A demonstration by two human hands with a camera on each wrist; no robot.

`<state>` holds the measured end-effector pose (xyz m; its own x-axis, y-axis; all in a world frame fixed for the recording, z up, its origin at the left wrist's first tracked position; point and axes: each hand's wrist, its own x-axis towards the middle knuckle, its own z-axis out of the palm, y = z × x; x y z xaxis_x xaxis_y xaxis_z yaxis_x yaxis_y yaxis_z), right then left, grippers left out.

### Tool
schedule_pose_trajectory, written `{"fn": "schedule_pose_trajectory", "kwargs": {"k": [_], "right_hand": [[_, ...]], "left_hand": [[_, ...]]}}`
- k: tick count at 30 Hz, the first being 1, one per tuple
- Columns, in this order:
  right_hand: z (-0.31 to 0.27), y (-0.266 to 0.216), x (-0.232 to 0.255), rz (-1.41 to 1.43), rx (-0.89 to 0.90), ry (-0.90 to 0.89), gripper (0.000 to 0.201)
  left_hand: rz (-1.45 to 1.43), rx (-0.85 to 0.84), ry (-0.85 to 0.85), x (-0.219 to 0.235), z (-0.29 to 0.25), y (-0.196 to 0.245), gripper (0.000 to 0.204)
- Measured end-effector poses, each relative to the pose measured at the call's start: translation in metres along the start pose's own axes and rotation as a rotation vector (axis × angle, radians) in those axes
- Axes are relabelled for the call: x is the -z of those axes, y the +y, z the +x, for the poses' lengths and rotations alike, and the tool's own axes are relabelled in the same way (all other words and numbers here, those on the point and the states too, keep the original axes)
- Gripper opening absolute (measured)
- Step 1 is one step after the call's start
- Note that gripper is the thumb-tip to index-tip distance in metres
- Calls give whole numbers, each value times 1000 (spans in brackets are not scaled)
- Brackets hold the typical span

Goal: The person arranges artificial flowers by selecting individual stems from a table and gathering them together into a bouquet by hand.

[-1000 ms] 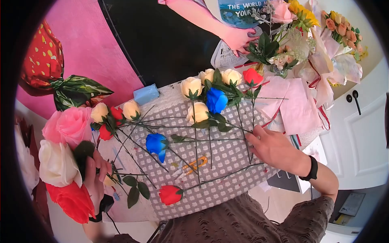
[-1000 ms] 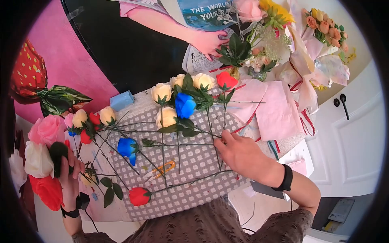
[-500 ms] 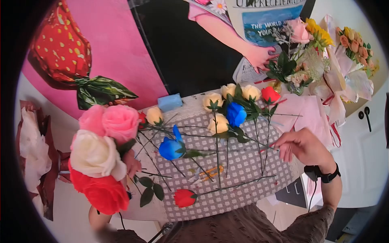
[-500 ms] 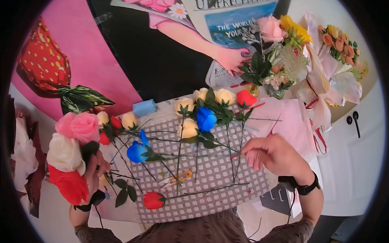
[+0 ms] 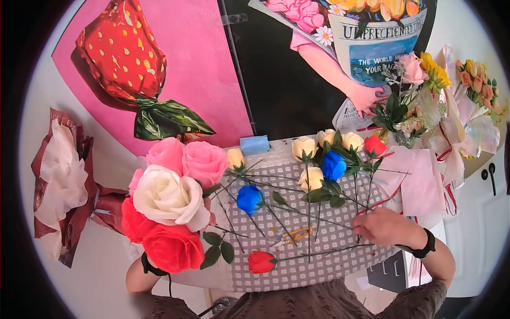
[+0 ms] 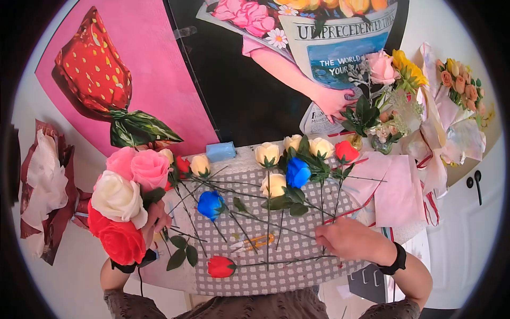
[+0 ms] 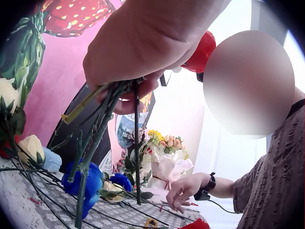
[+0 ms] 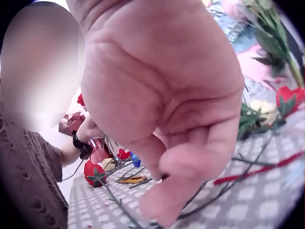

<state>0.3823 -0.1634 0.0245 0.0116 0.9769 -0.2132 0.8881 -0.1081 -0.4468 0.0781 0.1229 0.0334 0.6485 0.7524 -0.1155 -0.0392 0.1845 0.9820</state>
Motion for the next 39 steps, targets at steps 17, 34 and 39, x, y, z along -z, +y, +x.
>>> {"fn": "schedule_pose_trajectory", "kwargs": {"k": [17,34,39], "right_hand": [[92,-52,-13,213,52,66,22],[27,57,72,-314,-271,701,15],[19,90,44,-392,-258,171,10]], "left_hand": [[-242,112,-111,30,13,-37,11],[-66,0,-229,-16,46,-32,7],[-143,75,-266,-26,49,-37,7]]}}
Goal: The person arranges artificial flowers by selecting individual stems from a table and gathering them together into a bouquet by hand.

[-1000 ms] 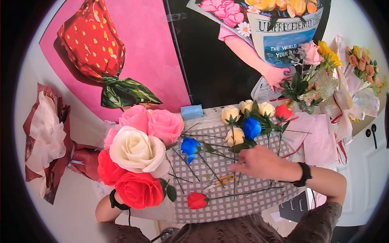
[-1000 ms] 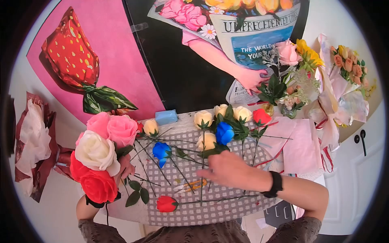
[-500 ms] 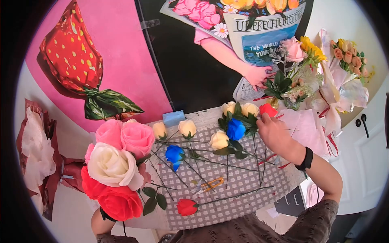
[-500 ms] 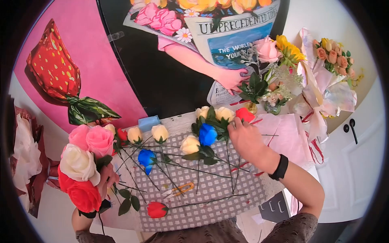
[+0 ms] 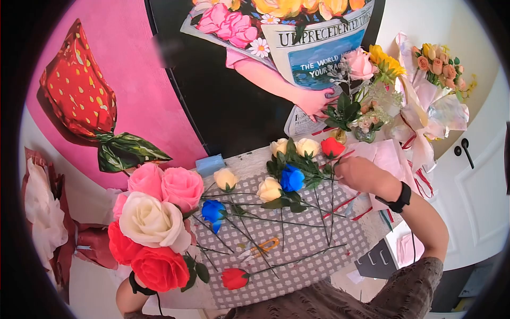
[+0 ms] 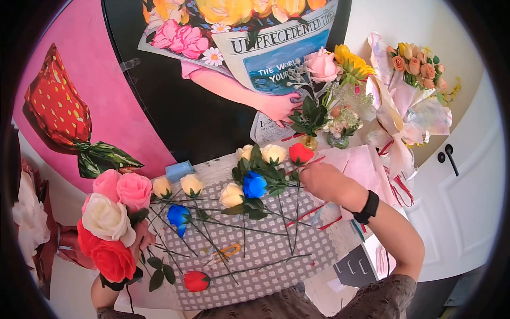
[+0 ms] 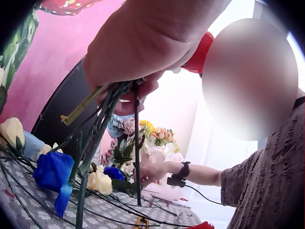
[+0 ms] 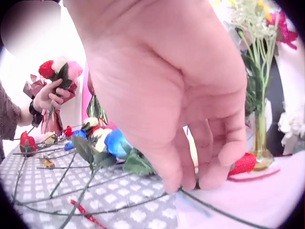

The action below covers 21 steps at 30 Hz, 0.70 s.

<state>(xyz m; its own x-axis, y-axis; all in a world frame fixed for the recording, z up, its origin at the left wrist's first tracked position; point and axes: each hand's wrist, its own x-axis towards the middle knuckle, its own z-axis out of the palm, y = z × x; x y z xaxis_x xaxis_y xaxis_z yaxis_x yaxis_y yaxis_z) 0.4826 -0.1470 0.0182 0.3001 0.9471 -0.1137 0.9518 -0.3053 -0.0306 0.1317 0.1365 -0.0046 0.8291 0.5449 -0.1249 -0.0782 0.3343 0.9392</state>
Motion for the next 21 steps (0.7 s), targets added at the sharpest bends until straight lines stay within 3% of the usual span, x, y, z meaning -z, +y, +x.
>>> {"fn": "schedule_pose_trajectory", "kwargs": {"k": [4,6,7,9,13,15,17,21], "right_hand": [[0,16,15,104,66,-73,9],[-9,16,45,148,185,203,8],[-14,7,64,146,183,205,8],[-19,-18,96,573,-98,67,7],[-17,-62,74,1027,143,209,11],[-17,-95,69,1004,146,228,12],[-15,-124,69,785,241,328,12],[1,-163,53,785,438,393,11]], "left_hand": [[-66,51,-26,-7,4,-1,7],[-98,75,-35,-11,6,-1,7],[-113,86,-39,-12,7,-1,8],[-146,106,-45,-15,8,-1,8],[-209,130,-37,-18,4,2,9],[-235,132,-17,-15,-2,8,9],[-259,115,21,-9,-12,16,9],[-299,49,98,6,-35,41,10]]}}
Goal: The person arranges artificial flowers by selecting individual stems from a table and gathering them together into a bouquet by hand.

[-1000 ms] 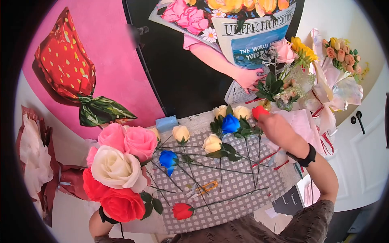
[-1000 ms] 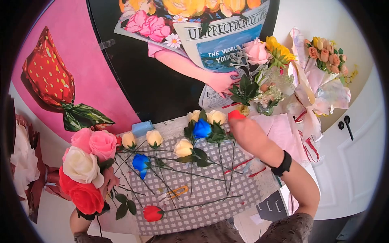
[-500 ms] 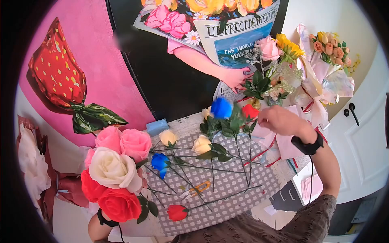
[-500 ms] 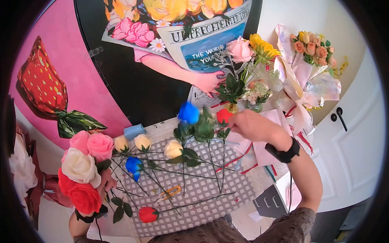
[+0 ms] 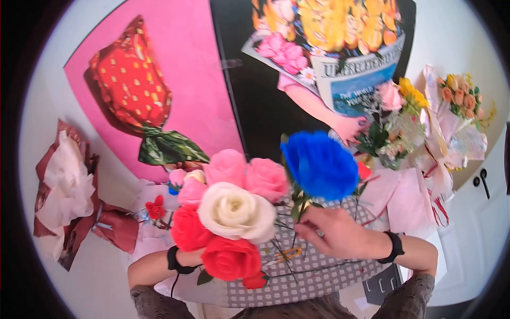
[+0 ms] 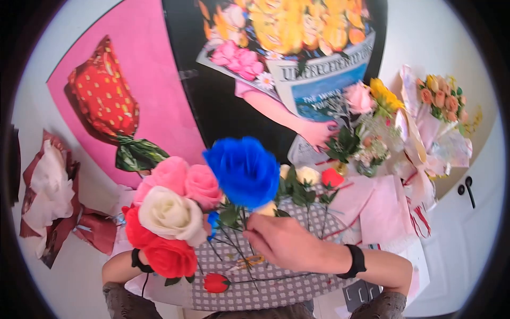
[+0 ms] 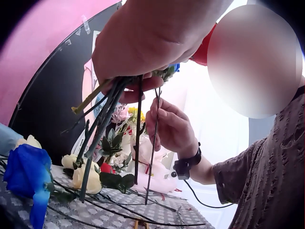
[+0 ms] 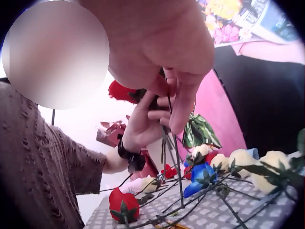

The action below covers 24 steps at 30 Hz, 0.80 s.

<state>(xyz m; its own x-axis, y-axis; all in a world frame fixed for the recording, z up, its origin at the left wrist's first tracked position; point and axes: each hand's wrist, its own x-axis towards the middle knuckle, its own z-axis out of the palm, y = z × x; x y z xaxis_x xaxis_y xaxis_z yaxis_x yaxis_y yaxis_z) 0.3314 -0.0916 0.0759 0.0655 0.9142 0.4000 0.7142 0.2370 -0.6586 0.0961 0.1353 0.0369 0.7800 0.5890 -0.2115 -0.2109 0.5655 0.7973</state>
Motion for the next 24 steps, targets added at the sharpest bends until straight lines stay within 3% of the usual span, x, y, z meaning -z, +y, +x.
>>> {"fn": "schedule_pose_trajectory", "kwargs": {"k": [2,4,6,8,10,12,13,15,18,22,24], "right_hand": [[3,8,-13,-86,44,-58,16],[10,8,-21,-152,254,52,26],[11,11,-25,-263,332,91,34],[11,15,-28,-251,308,-44,33],[15,9,-27,-195,349,-9,33],[18,11,-31,-174,197,-66,34],[22,10,-30,-176,203,-66,34],[29,7,-26,-277,383,55,37],[29,-2,-25,-311,283,75,38],[24,21,-39,-304,316,63,37],[23,25,-44,-317,358,166,46]], "left_hand": [[-32,-25,12,1,-7,9,11],[-66,-46,12,1,-10,16,11],[-101,-58,9,0,-13,21,12],[-135,-61,2,-2,-14,25,12],[-165,-56,-7,-3,-14,28,13],[-193,-49,-16,-5,-15,32,13],[-208,-44,-20,-6,-15,33,14],[-241,-31,-28,-7,-15,34,14],[-293,-12,-41,-8,-15,35,15],[-359,9,-56,-9,-17,38,16],[-395,19,-65,-9,-18,39,16]]}}
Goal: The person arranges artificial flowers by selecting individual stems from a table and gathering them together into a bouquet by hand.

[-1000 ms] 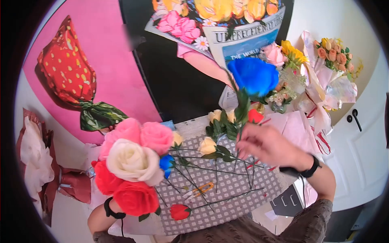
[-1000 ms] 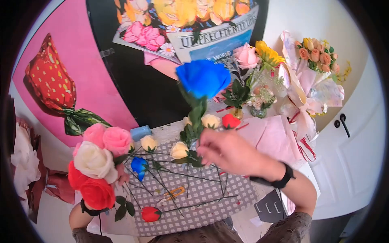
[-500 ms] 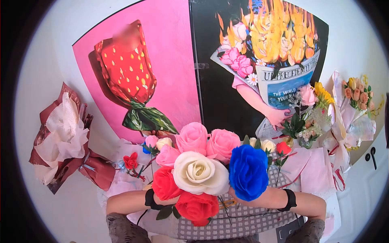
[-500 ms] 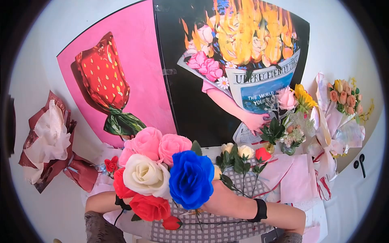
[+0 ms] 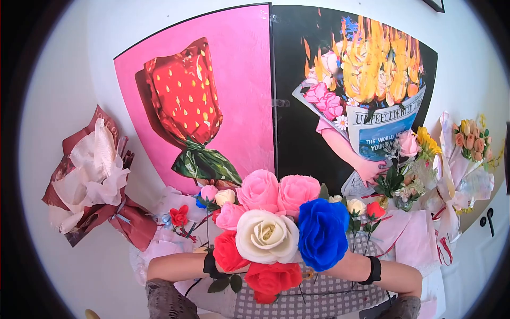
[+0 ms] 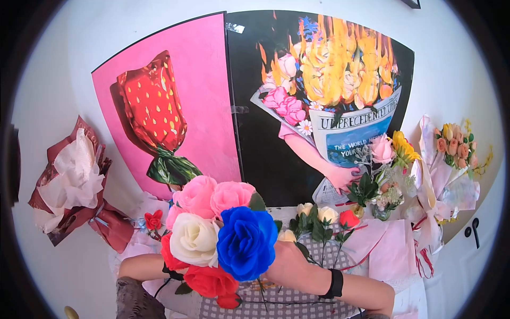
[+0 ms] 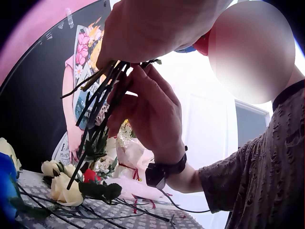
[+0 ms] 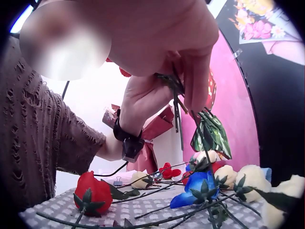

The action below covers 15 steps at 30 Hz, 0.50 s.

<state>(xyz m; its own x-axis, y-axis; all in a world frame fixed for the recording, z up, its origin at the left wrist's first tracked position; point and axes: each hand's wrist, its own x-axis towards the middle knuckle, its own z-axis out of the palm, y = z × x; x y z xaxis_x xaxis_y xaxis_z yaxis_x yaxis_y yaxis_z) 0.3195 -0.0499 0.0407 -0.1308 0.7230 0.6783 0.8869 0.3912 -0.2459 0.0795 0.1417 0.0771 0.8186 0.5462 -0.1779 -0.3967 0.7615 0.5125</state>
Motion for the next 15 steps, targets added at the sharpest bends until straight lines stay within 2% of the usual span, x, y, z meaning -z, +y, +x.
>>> {"fn": "schedule_pose_trajectory", "kwargs": {"k": [1,3,4,6,7,8,11,15], "right_hand": [[6,-2,2,-1,8,-1,46],[23,-12,11,-165,164,286,47],[25,-15,12,-165,173,286,47],[24,-20,10,209,-40,410,34],[3,-11,9,754,-413,115,37],[-4,-4,6,753,-406,110,37],[-12,14,-2,479,-112,-48,30],[-13,24,-3,409,-107,-64,34]], "left_hand": [[-17,5,-4,-1,0,0,17],[-52,13,-14,-2,0,2,17],[-69,17,-19,-3,0,3,18],[-104,25,-31,-4,0,4,18],[-122,30,-36,-4,0,5,18],[-140,35,-41,-5,0,5,19],[-193,52,-61,-6,1,6,20],[-260,86,-86,-9,3,6,21]]}}
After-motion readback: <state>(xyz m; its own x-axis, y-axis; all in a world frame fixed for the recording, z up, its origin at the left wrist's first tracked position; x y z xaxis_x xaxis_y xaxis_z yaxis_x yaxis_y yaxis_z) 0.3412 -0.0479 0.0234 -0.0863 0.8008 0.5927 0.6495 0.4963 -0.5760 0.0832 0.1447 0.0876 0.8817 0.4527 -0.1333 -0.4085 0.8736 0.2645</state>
